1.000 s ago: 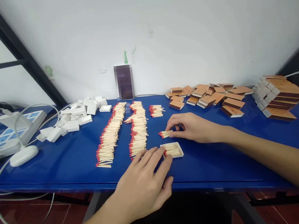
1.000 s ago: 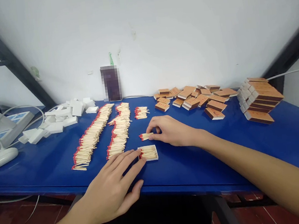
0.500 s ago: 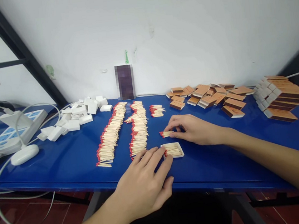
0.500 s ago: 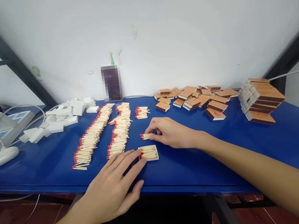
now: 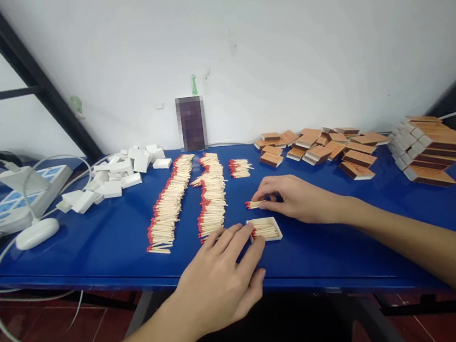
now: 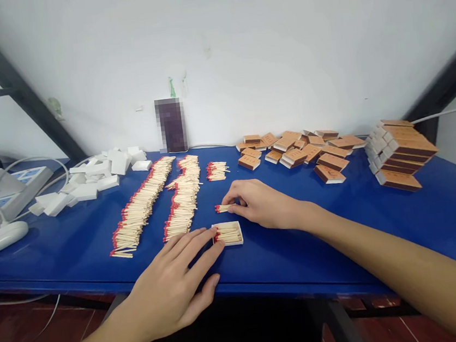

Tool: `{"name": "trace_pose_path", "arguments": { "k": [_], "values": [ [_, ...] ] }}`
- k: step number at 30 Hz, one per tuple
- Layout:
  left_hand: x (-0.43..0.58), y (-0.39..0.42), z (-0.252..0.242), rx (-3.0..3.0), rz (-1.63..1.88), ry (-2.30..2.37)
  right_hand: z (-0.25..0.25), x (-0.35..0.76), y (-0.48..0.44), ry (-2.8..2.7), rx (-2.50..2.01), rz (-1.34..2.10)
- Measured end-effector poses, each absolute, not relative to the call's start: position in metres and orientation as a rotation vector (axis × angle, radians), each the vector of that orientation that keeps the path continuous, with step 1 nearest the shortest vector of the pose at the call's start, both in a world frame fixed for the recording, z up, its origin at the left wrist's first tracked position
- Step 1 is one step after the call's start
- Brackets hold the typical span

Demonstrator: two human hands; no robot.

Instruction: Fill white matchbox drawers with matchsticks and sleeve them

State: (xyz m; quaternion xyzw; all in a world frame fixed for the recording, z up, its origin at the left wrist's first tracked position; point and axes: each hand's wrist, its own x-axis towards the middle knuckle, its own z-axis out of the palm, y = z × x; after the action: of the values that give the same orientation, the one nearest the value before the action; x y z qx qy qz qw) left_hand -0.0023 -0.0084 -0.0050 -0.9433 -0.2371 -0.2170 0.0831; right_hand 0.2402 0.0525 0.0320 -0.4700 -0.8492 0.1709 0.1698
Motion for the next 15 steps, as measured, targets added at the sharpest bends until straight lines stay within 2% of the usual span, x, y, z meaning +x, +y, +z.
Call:
{"name": "trace_pose_path", "arguments": {
  "k": [15],
  "values": [
    [-0.0015,-0.0078,-0.0038,-2.811,-0.656,-0.692,0.0264,0.2356,0.0502,-2.434,-1.321,0.399]
  ]
}}
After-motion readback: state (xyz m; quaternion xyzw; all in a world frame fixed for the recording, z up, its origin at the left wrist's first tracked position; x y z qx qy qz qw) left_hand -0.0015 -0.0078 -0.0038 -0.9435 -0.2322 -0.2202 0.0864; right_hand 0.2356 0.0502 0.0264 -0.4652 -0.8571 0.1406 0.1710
